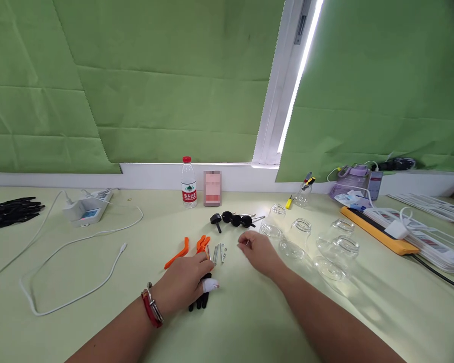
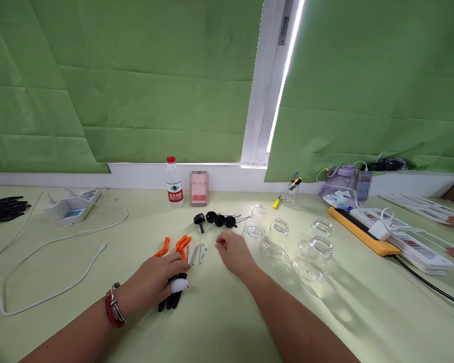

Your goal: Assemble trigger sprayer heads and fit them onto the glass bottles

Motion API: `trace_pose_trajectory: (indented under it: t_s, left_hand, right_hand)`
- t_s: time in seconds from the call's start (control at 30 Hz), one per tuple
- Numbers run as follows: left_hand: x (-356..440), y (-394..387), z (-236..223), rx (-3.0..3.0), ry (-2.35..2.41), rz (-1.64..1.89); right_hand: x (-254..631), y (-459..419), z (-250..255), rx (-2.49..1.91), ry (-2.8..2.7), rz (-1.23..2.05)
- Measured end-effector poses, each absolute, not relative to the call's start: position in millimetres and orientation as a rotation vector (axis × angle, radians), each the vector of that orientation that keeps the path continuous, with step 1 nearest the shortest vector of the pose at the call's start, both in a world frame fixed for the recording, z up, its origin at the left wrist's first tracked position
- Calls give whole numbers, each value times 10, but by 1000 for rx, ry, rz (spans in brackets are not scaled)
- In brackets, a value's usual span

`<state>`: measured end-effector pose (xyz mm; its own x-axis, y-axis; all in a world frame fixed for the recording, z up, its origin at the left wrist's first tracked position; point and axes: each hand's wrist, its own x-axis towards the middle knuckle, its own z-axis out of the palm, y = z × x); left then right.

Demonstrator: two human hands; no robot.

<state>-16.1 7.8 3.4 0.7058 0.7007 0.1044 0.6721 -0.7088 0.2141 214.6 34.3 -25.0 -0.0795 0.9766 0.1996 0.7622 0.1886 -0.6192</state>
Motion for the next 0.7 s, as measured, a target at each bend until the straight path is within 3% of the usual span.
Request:
trace_pose_trajectory:
  t_s: [0.2,0.7]
  left_hand:
    - [-133,61,-87,2745,961,343]
    - [-127,76,-132,2740,894,375]
  right_hand:
    - [2595,542,-248,-1786,-1903,285]
    - [2546,570,-385,-1841,-2014,260]
